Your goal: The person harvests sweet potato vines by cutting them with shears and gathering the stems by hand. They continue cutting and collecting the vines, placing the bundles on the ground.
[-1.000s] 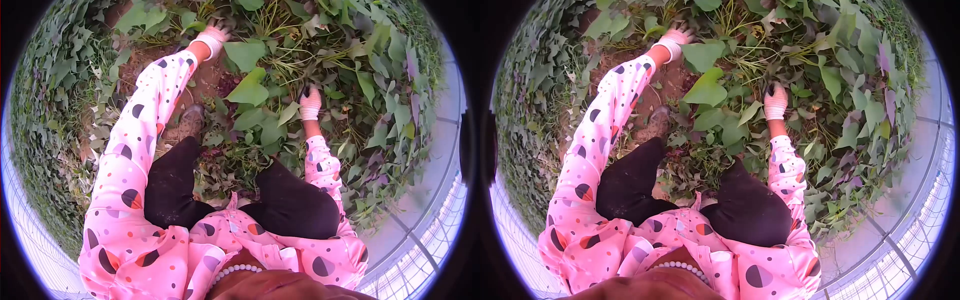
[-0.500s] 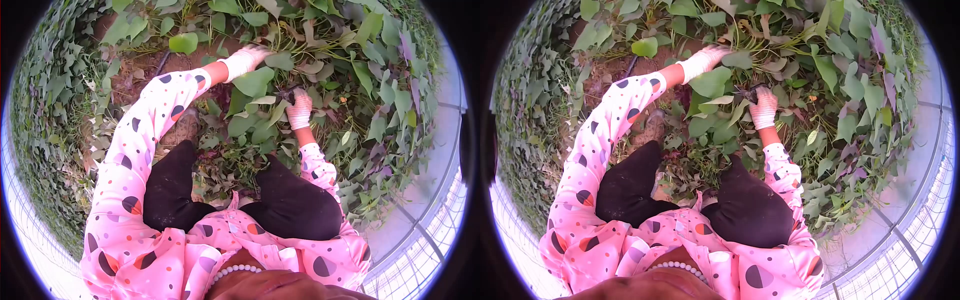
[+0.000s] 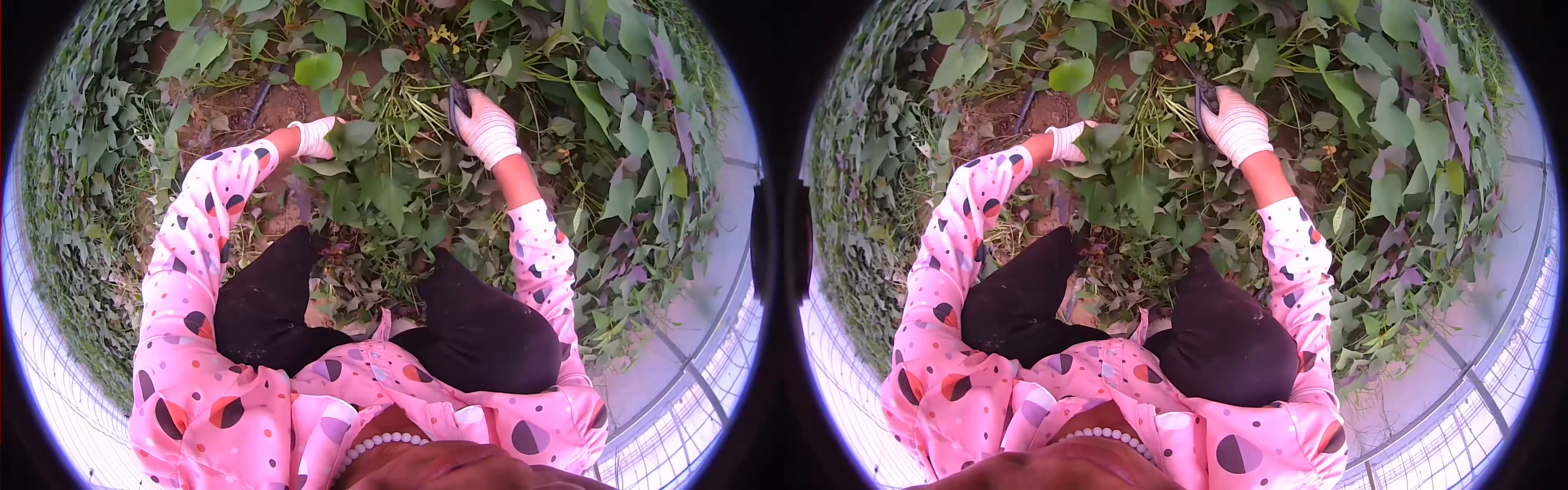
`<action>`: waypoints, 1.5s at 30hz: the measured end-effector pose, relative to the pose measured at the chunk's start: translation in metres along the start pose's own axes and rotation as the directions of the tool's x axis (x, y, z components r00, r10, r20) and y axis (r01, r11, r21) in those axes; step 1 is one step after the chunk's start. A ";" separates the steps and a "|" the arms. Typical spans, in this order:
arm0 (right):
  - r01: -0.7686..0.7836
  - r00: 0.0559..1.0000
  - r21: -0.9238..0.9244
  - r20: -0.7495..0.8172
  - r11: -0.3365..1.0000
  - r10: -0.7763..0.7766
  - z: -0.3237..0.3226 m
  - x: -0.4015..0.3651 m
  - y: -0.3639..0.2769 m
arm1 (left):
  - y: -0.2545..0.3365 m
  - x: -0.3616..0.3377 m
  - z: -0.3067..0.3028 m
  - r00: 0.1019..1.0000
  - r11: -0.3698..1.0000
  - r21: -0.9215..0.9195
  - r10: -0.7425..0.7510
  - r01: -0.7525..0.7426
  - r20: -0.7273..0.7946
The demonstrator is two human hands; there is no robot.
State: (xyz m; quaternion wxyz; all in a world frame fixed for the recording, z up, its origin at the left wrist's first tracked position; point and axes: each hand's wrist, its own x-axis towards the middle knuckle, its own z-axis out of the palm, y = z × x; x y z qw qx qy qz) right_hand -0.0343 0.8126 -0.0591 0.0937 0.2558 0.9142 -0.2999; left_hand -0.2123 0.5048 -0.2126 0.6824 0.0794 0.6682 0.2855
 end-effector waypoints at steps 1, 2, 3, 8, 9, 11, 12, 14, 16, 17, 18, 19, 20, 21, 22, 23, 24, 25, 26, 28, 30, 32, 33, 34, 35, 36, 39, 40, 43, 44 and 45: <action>-0.013 0.995 -0.069 0.100 0.998 0.020 0.013 0.012 0.002 | -0.006 0.010 -0.033 0.886 0.640 0.656 0.452 -0.400 0.100; -0.021 0.980 -0.137 0.194 0.990 0.048 0.029 0.021 0.006 | 0.011 0.002 -0.042 0.777 0.501 0.697 0.616 -0.513 0.129; 0.051 0.956 -0.150 0.292 0.987 -0.005 0.048 0.024 0.010 | 0.029 -0.007 -0.050 0.637 0.336 0.744 0.756 -0.578 0.153; -0.060 0.921 0.161 0.389 0.985 -0.007 0.133 0.006 0.021 | 0.168 -0.048 -0.036 0.167 0.618 0.259 0.546 -0.742 -0.821; -0.026 0.932 0.205 0.358 0.978 -0.050 0.139 0.006 0.028 | 0.188 -0.052 -0.022 0.270 0.630 0.252 0.611 -0.734 -0.744; 0.012 0.974 0.359 0.206 0.933 -0.092 0.138 -0.002 0.035 | 0.206 -0.040 0.013 0.559 0.724 0.165 0.638 -0.670 -0.529; 0.076 0.990 0.438 0.072 0.896 -0.120 0.135 -0.008 0.037 | 0.203 -0.024 0.028 0.719 0.797 0.099 0.584 -0.595 -0.377; -0.110 0.994 0.472 0.054 0.874 0.096 0.116 -0.020 0.027 | 0.178 0.022 0.040 0.694 0.682 0.535 0.684 -0.499 -0.224; -0.133 0.986 0.562 -0.012 0.817 0.169 0.108 -0.025 0.030 | 0.168 0.037 0.056 0.803 0.791 0.586 0.459 -0.175 -0.380; -0.173 0.984 0.559 0.060 0.811 0.168 0.100 -0.020 0.033 | 0.166 0.035 0.063 0.780 0.808 0.577 0.439 -0.124 -0.446; -0.330 0.943 0.592 0.250 0.735 0.222 0.070 -0.016 0.016 | 0.169 0.032 0.069 0.784 0.808 0.576 0.436 -0.125 -0.441; -0.482 0.860 0.565 0.452 0.670 0.237 0.059 -0.005 0.014 | 0.179 0.025 0.073 0.810 0.769 0.638 0.398 -0.038 -0.432; -0.619 0.739 0.504 0.633 0.603 0.229 0.054 0.013 0.018 | 0.185 0.020 0.077 0.829 0.719 0.694 0.358 0.048 -0.429; -0.623 0.712 0.442 0.662 0.646 0.234 0.055 0.029 0.022 | 0.185 0.019 0.084 0.777 0.726 0.666 0.317 0.170 -0.544; -0.633 0.673 0.394 0.705 0.666 0.223 0.054 0.041 0.028 | 0.182 0.037 0.078 0.807 0.705 0.682 0.281 0.193 -0.519; -0.649 0.644 0.344 0.723 0.678 0.250 0.051 0.053 0.024 | 0.185 0.037 0.073 0.829 0.692 0.693 0.256 0.202 -0.498; -0.667 0.610 0.290 0.741 0.687 0.280 0.051 0.063 0.022 | 0.186 0.035 0.070 0.851 0.680 0.702 0.226 0.210 -0.474; -0.669 0.607 0.287 0.744 0.686 0.281 0.054 0.070 0.023 | 0.187 0.035 0.067 0.856 0.688 0.690 0.197 0.227 -0.478; -0.654 0.614 0.312 0.750 0.689 0.244 0.058 0.076 0.023 | 0.190 0.032 0.065 0.860 0.695 0.676 0.167 0.245 -0.483; -0.644 0.617 0.338 0.759 0.686 0.206 0.066 0.082 0.027 | 0.190 0.024 0.065 0.862 0.702 0.664 0.145 0.256 -0.486; -0.619 0.658 0.368 0.726 0.694 0.202 0.068 0.085 0.025 | 0.188 0.025 0.065 0.845 0.730 0.631 0.140 0.264 -0.516; -0.613 0.664 0.369 0.720 0.699 0.202 0.069 0.082 0.025 | 0.187 0.024 0.064 0.849 0.728 0.628 0.124 0.274 -0.514; -0.618 0.668 0.367 0.711 0.695 0.218 0.070 0.079 0.024 | 0.186 0.022 0.063 0.854 0.726 0.626 0.104 0.285 -0.510; -0.621 0.673 0.367 0.703 0.693 0.231 0.070 0.076 0.022 | 0.186 0.020 0.062 0.857 0.723 0.623 0.084 0.299 -0.509; -0.648 0.637 0.337 0.731 0.683 0.245 0.069 0.075 0.024 | 0.183 0.023 0.061 0.863 0.733 0.613 0.071 0.295 -0.500; -0.648 0.637 0.337 0.731 0.683 0.244 0.068 0.074 0.024 | 0.179 0.028 0.060 0.863 0.733 0.613 0.071 0.296 -0.500; -0.641 0.645 0.346 0.727 0.685 0.237 0.069 0.073 0.027 | 0.168 0.042 0.054 0.867 0.757 0.587 0.058 0.286 -0.496; -0.641 0.635 0.340 0.739 0.688 0.226 0.069 0.075 0.028 | 0.162 0.046 0.051 0.869 0.786 0.574 0.101 0.229 -0.484; -0.656 0.619 0.350 0.757 0.669 0.211 0.074 0.084 0.033 | 0.148 0.053 0.039 0.862 0.842 0.526 0.174 0.120 -0.477; -0.671 0.611 0.364 0.765 0.646 0.204 0.076 0.084 0.031 | 0.146 0.051 0.038 0.853 0.870 0.488 0.200 0.071 -0.482; -0.667 0.633 0.371 0.739 0.646 0.229 0.078 0.083 0.029 | 0.146 0.051 0.037 0.861 0.859 0.507 0.205 0.070 -0.465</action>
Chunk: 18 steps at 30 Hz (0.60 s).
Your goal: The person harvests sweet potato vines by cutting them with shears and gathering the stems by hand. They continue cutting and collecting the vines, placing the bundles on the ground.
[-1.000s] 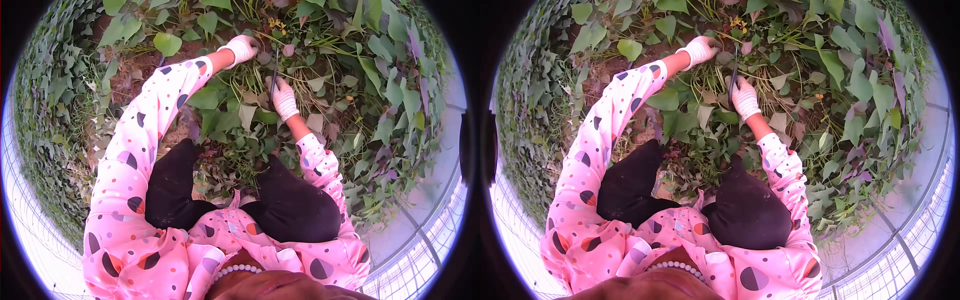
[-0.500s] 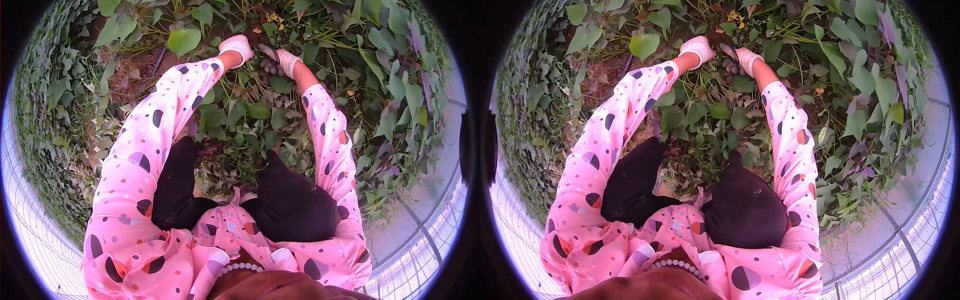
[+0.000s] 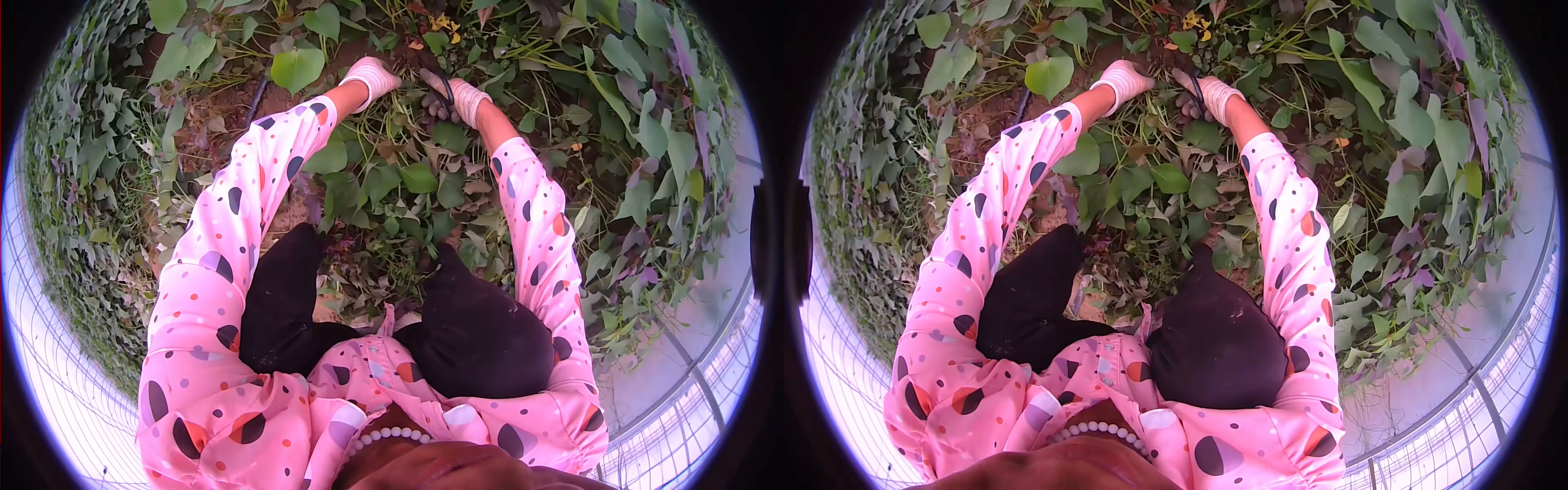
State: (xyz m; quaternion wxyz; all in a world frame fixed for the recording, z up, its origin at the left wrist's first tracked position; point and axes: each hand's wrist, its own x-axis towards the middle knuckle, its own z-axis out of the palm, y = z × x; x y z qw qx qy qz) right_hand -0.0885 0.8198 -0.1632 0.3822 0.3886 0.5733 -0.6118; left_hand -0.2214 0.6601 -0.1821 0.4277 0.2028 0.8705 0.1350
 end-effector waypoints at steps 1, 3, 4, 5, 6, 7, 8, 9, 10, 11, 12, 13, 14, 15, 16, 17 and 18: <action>-0.002 1.000 0.002 0.002 1.000 0.002 0.002 0.001 -0.001 | 0.000 0.000 0.001 1.000 1.000 0.001 -0.002 0.002 0.002; 0.057 0.994 -0.048 -0.093 0.997 -0.061 0.003 0.000 -0.001 | 0.001 0.002 0.004 1.000 1.000 0.006 -0.015 0.015 -0.020; 0.058 0.994 -0.049 -0.092 0.997 -0.062 0.004 0.000 -0.001 | 0.001 0.003 0.005 1.000 1.000 0.006 -0.015 0.015 -0.022; 0.076 0.992 -0.011 -0.101 0.997 -0.076 0.005 0.000 0.000 | 0.003 0.001 0.003 1.000 1.000 -0.010 -0.019 0.019 -0.024; 0.092 0.990 0.027 -0.109 0.995 -0.088 0.008 -0.001 0.003 | 0.003 -0.002 0.002 0.999 0.999 -0.026 -0.025 0.024 -0.026; 0.090 0.990 0.025 -0.107 0.996 -0.087 0.010 -0.002 0.006 | 0.002 -0.007 0.001 0.999 0.999 -0.027 -0.027 0.026 -0.025; 0.122 0.982 0.046 -0.151 0.991 -0.114 0.012 -0.006 0.007 | 0.001 -0.011 -0.001 1.000 0.999 -0.030 -0.017 0.017 -0.013; 0.154 0.971 0.064 -0.195 0.986 -0.139 0.012 -0.012 0.008 | 0.001 -0.015 -0.004 1.000 0.999 -0.034 -0.007 0.007 0.000; 0.151 0.976 0.014 -0.162 0.989 -0.146 0.008 -0.019 0.010 | -0.002 -0.017 -0.004 1.000 0.999 -0.037 -0.007 0.007 0.000; 0.152 0.975 0.011 -0.163 0.988 -0.148 0.008 -0.019 0.017 | -0.010 -0.017 -0.001 1.000 0.983 -0.184 -0.002 -0.003 -0.028; 0.170 0.976 -0.003 -0.140 0.985 -0.169 0.010 -0.017 0.024 | -0.019 -0.017 0.001 0.998 0.945 -0.327 0.001 -0.019 -0.057; 0.187 0.975 -0.015 -0.116 0.982 -0.187 0.010 -0.014 0.030 | -0.031 -0.019 0.002 0.998 0.884 -0.465 0.023 -0.048 -0.059; 0.103 0.990 -0.064 -0.086 0.993 -0.108 0.011 -0.019 0.028 | -0.032 -0.032 -0.005 0.998 0.806 -0.591 0.012 -0.042 -0.054; 0.100 0.991 -0.062 -0.088 0.993 -0.105 0.010 -0.020 0.026 | -0.030 -0.050 -0.017 0.999 0.711 -0.703 0.003 -0.035 -0.047; 0.094 0.994 -0.099 -0.042 0.991 -0.098 0.009 -0.022 0.027 | -0.030 -0.062 -0.026 1.000 0.662 -0.749 0.016 -0.020 -0.013; 0.092 0.996 -0.138 0.007 0.986 -0.092 0.007 -0.022 0.026 | -0.035 -0.069 -0.034 0.999 0.611 -0.791 0.029 -0.004 0.018; 0.094 0.996 -0.135 0.009 0.986 -0.093 0.006 -0.022 0.023 | -0.036 -0.073 -0.043 0.991 0.470 -0.881 0.082 0.058 0.108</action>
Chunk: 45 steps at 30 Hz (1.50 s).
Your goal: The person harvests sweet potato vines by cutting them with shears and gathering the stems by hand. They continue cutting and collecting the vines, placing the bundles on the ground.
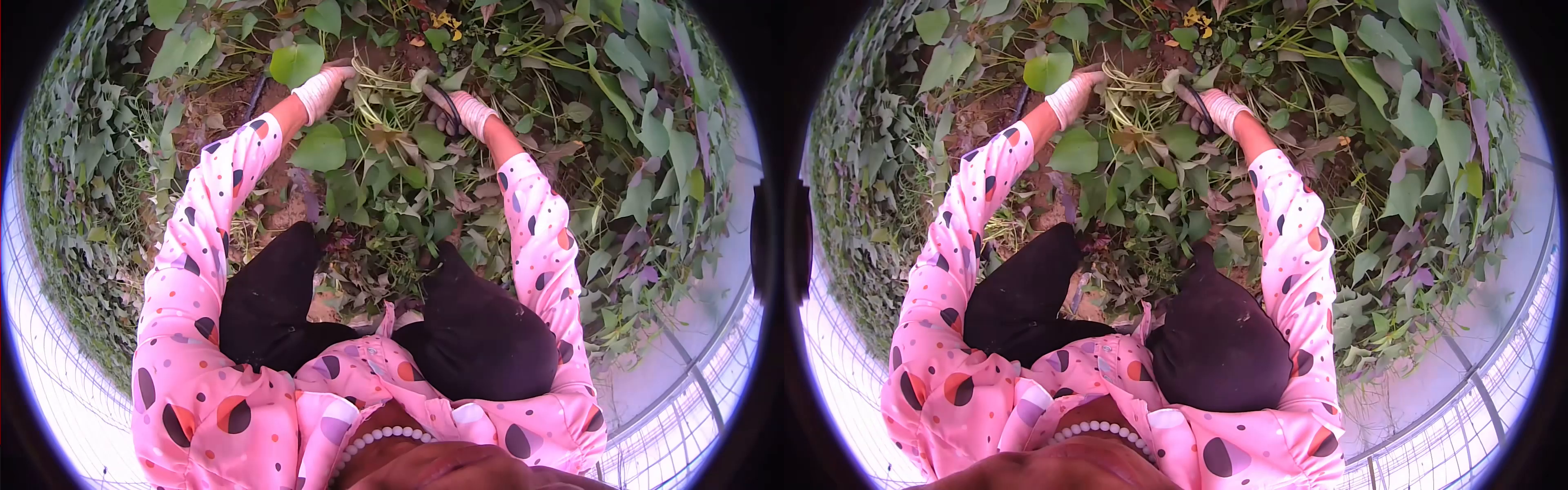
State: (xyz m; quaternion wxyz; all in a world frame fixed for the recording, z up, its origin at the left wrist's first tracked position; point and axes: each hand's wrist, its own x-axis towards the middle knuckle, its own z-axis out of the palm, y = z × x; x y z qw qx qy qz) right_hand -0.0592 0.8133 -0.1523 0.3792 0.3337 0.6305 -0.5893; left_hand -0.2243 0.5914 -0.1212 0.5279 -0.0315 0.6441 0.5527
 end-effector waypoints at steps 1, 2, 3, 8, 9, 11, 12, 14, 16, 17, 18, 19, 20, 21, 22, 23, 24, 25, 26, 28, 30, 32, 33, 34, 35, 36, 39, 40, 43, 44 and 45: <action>-0.004 0.999 -0.019 0.031 1.000 0.004 -0.002 0.002 -0.005 | 0.004 -0.007 -0.004 0.981 0.976 -0.109 -0.184 0.190 0.061; -0.006 0.998 -0.040 0.062 0.999 0.009 -0.005 0.005 -0.009 | -0.017 0.016 -0.025 0.981 0.981 -0.010 -0.192 0.192 -0.012; -0.009 0.996 -0.062 0.093 0.998 0.015 -0.007 0.009 -0.012 | -0.023 0.024 -0.031 0.980 0.980 0.039 -0.192 0.194 -0.049; 0.000 0.996 -0.028 0.089 1.000 0.003 -0.012 0.009 -0.032 | -0.010 0.027 0.013 0.994 0.908 0.415 -0.016 0.060 -0.108; 0.002 0.996 -0.028 0.091 1.000 0.001 -0.012 0.008 -0.036 | -0.016 0.035 0.024 0.986 0.814 0.581 0.081 0.020 -0.148; 0.040 0.999 -0.147 0.030 0.988 -0.036 -0.012 0.007 -0.042 | -0.047 0.085 0.025 0.997 0.682 0.729 -0.020 0.068 -0.074; 0.022 0.999 -0.124 0.029 0.992 -0.019 -0.011 0.017 -0.039 | -0.037 0.077 0.038 0.995 0.578 0.811 -0.007 0.088 -0.103; 0.067 0.998 -0.131 0.006 0.989 -0.067 -0.008 0.029 -0.026 | -0.048 0.088 0.051 0.984 0.589 0.792 -0.027 0.160 -0.178; 0.168 0.985 -0.113 -0.009 0.979 -0.170 -0.008 0.034 -0.018 | -0.038 0.072 0.069 0.967 0.642 0.733 -0.055 0.225 -0.248; 0.166 0.986 -0.114 -0.008 0.980 -0.168 -0.005 0.040 -0.013 | -0.035 0.069 0.072 0.967 0.643 0.732 -0.056 0.225 -0.248; 0.218 0.973 -0.289 -0.004 0.932 -0.229 -0.003 0.047 -0.009 | -0.033 0.068 0.073 0.958 0.687 0.685 -0.057 0.243 -0.282; 0.261 0.958 -0.455 0.009 0.852 -0.288 -0.004 0.054 -0.006 | -0.031 0.067 0.074 0.947 0.729 0.635 -0.058 0.256 -0.315; 0.163 0.984 -0.097 -0.058 0.982 -0.169 0.003 0.043 -0.002 | -0.034 0.067 0.069 0.949 0.816 0.533 -0.060 0.225 -0.309; 0.130 0.991 0.021 -0.038 0.991 -0.129 0.005 0.029 -0.002 | -0.042 0.068 0.066 0.954 0.872 0.450 -0.060 0.194 -0.295; 0.124 0.992 0.049 -0.038 0.991 -0.122 0.005 0.016 -0.003 | -0.050 0.069 0.057 0.967 0.927 0.350 -0.047 0.136 -0.251; 0.116 0.993 0.080 -0.038 0.990 -0.114 0.004 0.006 -0.001 | -0.057 0.069 0.048 0.978 0.966 0.244 -0.031 0.083 -0.208; 0.060 0.997 0.148 -0.052 0.987 -0.053 0.001 -0.010 -0.001 | -0.025 0.025 0.056 0.982 0.988 0.051 -0.138 0.146 -0.131; 0.007 0.998 0.219 -0.064 0.976 0.008 -0.004 -0.021 0.002 | -0.037 0.030 0.038 0.992 0.992 0.072 -0.095 0.101 -0.086; 0.060 0.995 0.227 -0.096 0.972 -0.039 -0.012 -0.010 0.024 | -0.029 0.011 0.032 0.996 0.994 0.076 -0.073 0.077 -0.053; 0.070 0.984 0.349 -0.176 0.935 -0.008 -0.025 -0.025 0.041 | -0.023 -0.021 0.004 0.993 0.984 0.139 0.106 -0.112 0.044; 0.088 0.981 0.483 -0.195 0.871 0.009 -0.042 -0.025 0.065 | 0.011 -0.072 -0.015 0.989 0.979 0.163 0.110 -0.125 0.101; 0.158 0.975 0.605 -0.220 0.781 -0.026 -0.045 -0.034 0.085 | 0.048 -0.118 -0.033 0.942 0.865 0.377 0.278 -0.331 0.187; 0.169 0.973 0.626 -0.227 0.761 -0.030 -0.047 -0.039 0.089 | 0.035 -0.126 -0.071 0.832 0.545 0.656 0.494 -0.523 0.252; 0.183 0.966 0.600 -0.257 0.779 -0.029 -0.048 -0.036 0.098 | 0.022 -0.135 -0.108 0.670 0.122 0.853 0.679 -0.508 0.302; 0.184 0.966 0.603 -0.259 0.777 -0.028 -0.048 -0.035 0.101 | 0.026 -0.152 -0.119 0.764 0.502 0.671 0.626 -0.546 0.153; 0.186 0.969 0.607 -0.244 0.772 -0.042 -0.048 -0.035 0.105 | 0.030 -0.170 -0.130 0.833 0.780 0.353 0.553 -0.517 -0.001; 0.240 0.958 0.590 -0.273 0.771 -0.089 -0.042 -0.046 0.104 | 0.065 -0.207 -0.190 0.770 0.735 -0.397 0.630 -0.550 0.100; 0.299 0.938 0.562 -0.323 0.771 -0.128 -0.040 -0.055 0.100 | 0.088 -0.222 -0.186 0.704 0.659 -0.446 0.705 -0.605 0.088; 0.376 0.908 0.555 -0.381 0.742 -0.175 -0.035 -0.097 0.085 | 0.106 -0.250 -0.212 0.633 0.646 -0.374 0.754 -0.665 0.175; 0.271 0.919 0.654 -0.394 0.706 0.012 -0.028 -0.125 0.065 | 0.111 -0.247 -0.187 0.660 0.645 -0.176 0.667 -0.744 -0.344; 0.270 0.917 0.651 -0.399 0.709 0.018 -0.034 -0.126 0.073 | 0.112 -0.242 -0.163 0.431 0.704 0.028 0.465 -0.710 -0.774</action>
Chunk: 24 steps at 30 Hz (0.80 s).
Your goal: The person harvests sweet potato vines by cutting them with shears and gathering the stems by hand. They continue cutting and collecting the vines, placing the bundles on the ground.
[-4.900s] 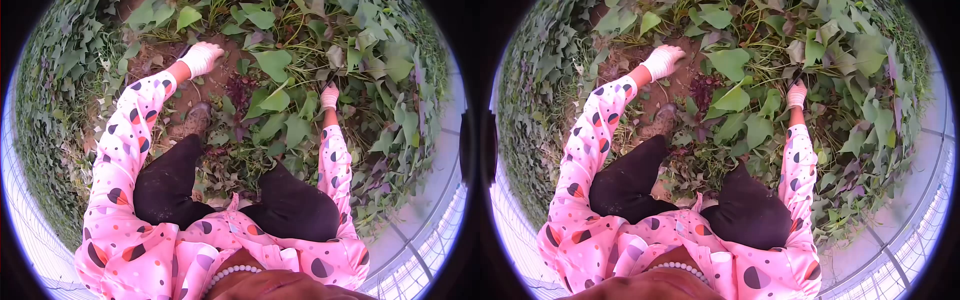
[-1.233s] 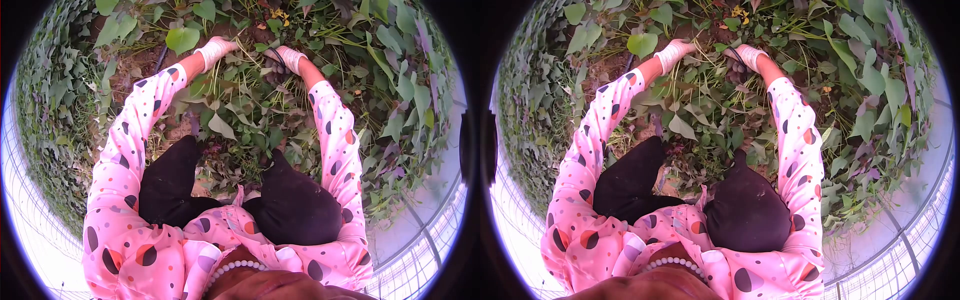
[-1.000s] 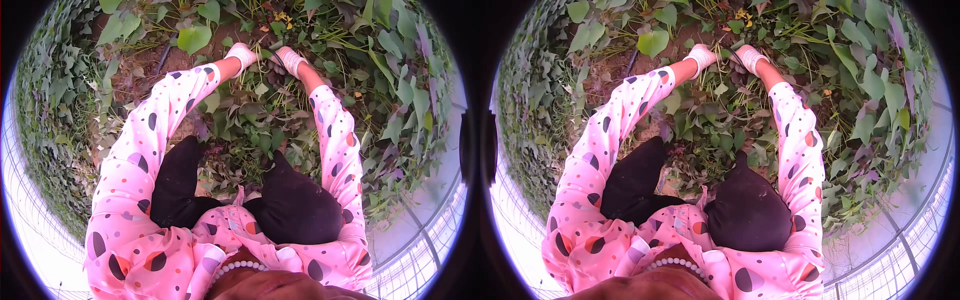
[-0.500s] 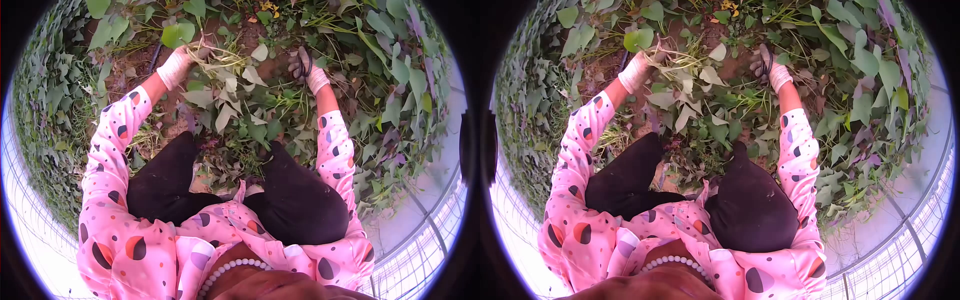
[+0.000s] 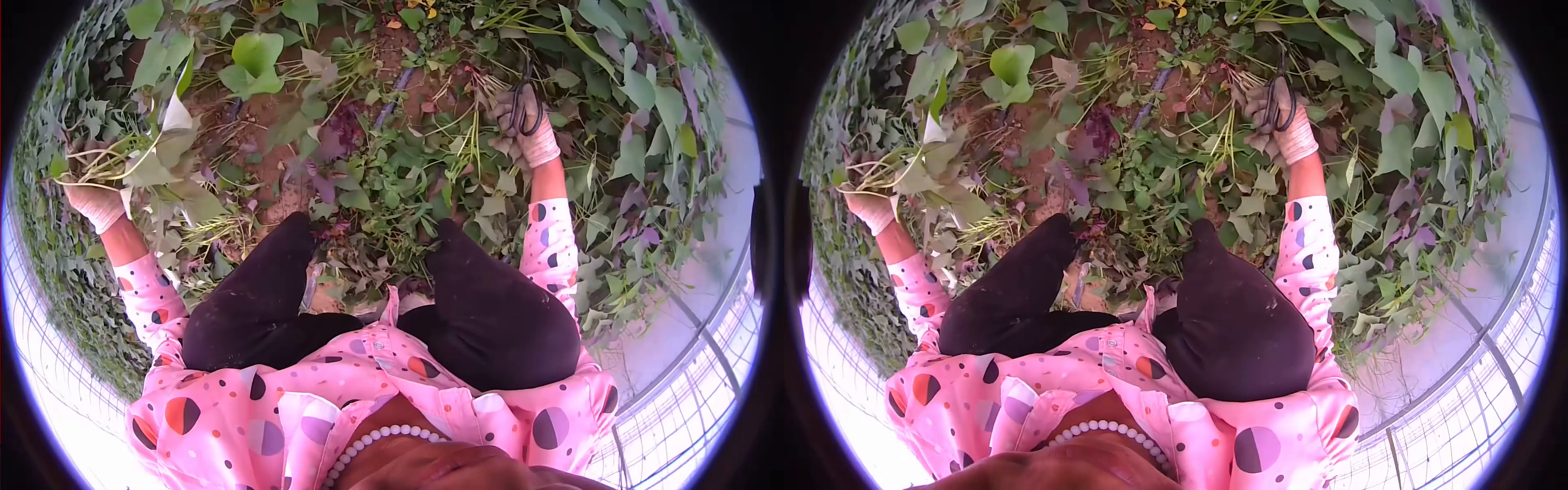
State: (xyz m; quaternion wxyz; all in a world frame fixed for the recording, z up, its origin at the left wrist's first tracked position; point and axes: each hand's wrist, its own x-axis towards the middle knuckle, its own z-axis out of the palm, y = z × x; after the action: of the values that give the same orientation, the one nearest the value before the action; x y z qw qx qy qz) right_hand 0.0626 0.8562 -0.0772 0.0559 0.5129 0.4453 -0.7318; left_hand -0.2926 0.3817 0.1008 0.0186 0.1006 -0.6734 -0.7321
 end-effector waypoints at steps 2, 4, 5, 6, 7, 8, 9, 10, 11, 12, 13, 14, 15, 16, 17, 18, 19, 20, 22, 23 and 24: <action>0.170 0.986 -0.039 0.007 0.985 -0.169 -0.026 0.005 0.005 | -0.029 0.001 -0.001 0.971 0.981 0.105 -0.176 0.160 0.160; 0.169 0.985 -0.003 -0.047 0.986 -0.169 -0.033 -0.010 0.004 | -0.063 -0.005 0.017 0.912 0.937 0.084 -0.349 0.338 0.216; 0.154 0.987 0.022 -0.054 0.988 -0.152 -0.035 -0.015 0.003 | -0.066 -0.025 0.036 0.866 0.906 0.172 -0.421 0.387 0.270; 0.144 0.988 0.049 -0.061 0.988 -0.141 -0.035 -0.018 0.001 | -0.079 -0.026 0.043 0.789 0.876 0.168 -0.480 0.452 0.383; 0.145 0.988 0.046 -0.068 0.988 -0.141 -0.036 -0.021 0.001 | -0.087 -0.029 0.047 0.709 0.878 0.274 -0.479 0.392 0.518; 0.129 0.990 0.001 -0.051 0.992 -0.129 -0.037 -0.024 0.001 | -0.086 -0.042 0.066 0.618 0.912 0.306 -0.410 0.272 0.671; 0.113 0.993 -0.045 -0.035 0.993 -0.115 -0.038 -0.027 0.002 | -0.100 -0.038 0.062 0.627 0.913 0.281 -0.406 0.294 0.665; 0.114 0.992 -0.048 -0.040 0.992 -0.116 -0.038 -0.030 0.004 | -0.115 -0.034 0.057 0.636 0.915 0.254 -0.400 0.313 0.659; 0.074 0.997 -0.052 -0.028 0.996 -0.075 -0.035 -0.032 0.004 | -0.116 -0.039 0.057 0.633 0.917 0.270 -0.398 0.293 0.664; 0.041 0.999 -0.059 -0.014 0.997 -0.042 -0.033 -0.033 0.003 | -0.100 -0.059 0.075 0.580 0.899 0.296 -0.435 0.322 0.689; 0.061 0.998 -0.054 0.006 0.997 -0.060 -0.034 -0.029 0.005 | -0.105 -0.056 0.073 0.561 0.893 0.322 -0.448 0.314 0.696; 0.075 0.996 -0.132 -0.041 0.988 -0.081 -0.028 -0.028 0.003 | -0.114 -0.053 0.072 0.545 0.891 0.341 -0.454 0.301 0.704; 0.106 0.994 -0.179 -0.006 0.978 -0.109 -0.023 -0.026 0.000 | -0.112 -0.062 0.079 0.572 0.912 0.300 -0.409 0.280 0.711; 0.131 0.991 -0.226 0.028 0.965 -0.128 -0.018 -0.025 -0.002 | -0.115 -0.066 0.082 0.615 0.927 0.293 -0.374 0.233 0.694; 0.146 0.989 -0.299 0.031 0.943 -0.143 -0.011 -0.024 -0.006 | -0.116 -0.071 0.087 0.625 0.932 0.258 -0.363 0.255 0.691; 0.158 0.987 -0.369 0.036 0.916 -0.156 -0.006 -0.020 -0.009 | -0.116 -0.073 0.090 0.635 0.934 0.225 -0.354 0.277 0.686; 0.134 0.989 -0.434 0.006 0.891 -0.146 -0.008 -0.002 -0.004 | -0.119 -0.065 0.083 0.489 0.906 0.224 -0.387 0.358 0.782; 0.108 0.989 -0.548 -0.024 0.829 -0.144 0.009 -0.009 -0.019 | -0.114 -0.069 0.090 0.531 0.886 0.256 -0.440 0.386 0.724; 0.216 0.960 -0.693 0.025 0.688 -0.277 -0.002 0.034 -0.010 | -0.114 -0.070 0.092 0.474 0.877 0.293 -0.457 0.380 0.753; 0.224 0.958 -0.693 0.028 0.685 -0.285 0.003 0.037 -0.018 | -0.116 -0.072 0.094 0.467 0.882 0.336 -0.462 0.331 0.754; 0.189 0.967 -0.727 0.022 0.659 -0.253 0.009 0.040 -0.025 | -0.113 -0.071 0.095 0.401 0.859 0.387 -0.502 0.336 0.766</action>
State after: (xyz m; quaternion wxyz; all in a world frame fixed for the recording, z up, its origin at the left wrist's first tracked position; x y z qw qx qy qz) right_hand 0.0243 0.8794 -0.0940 0.1462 0.4201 0.7584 -0.4764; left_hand -0.2274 0.4969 0.0045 -0.5046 -0.1008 -0.6071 -0.6056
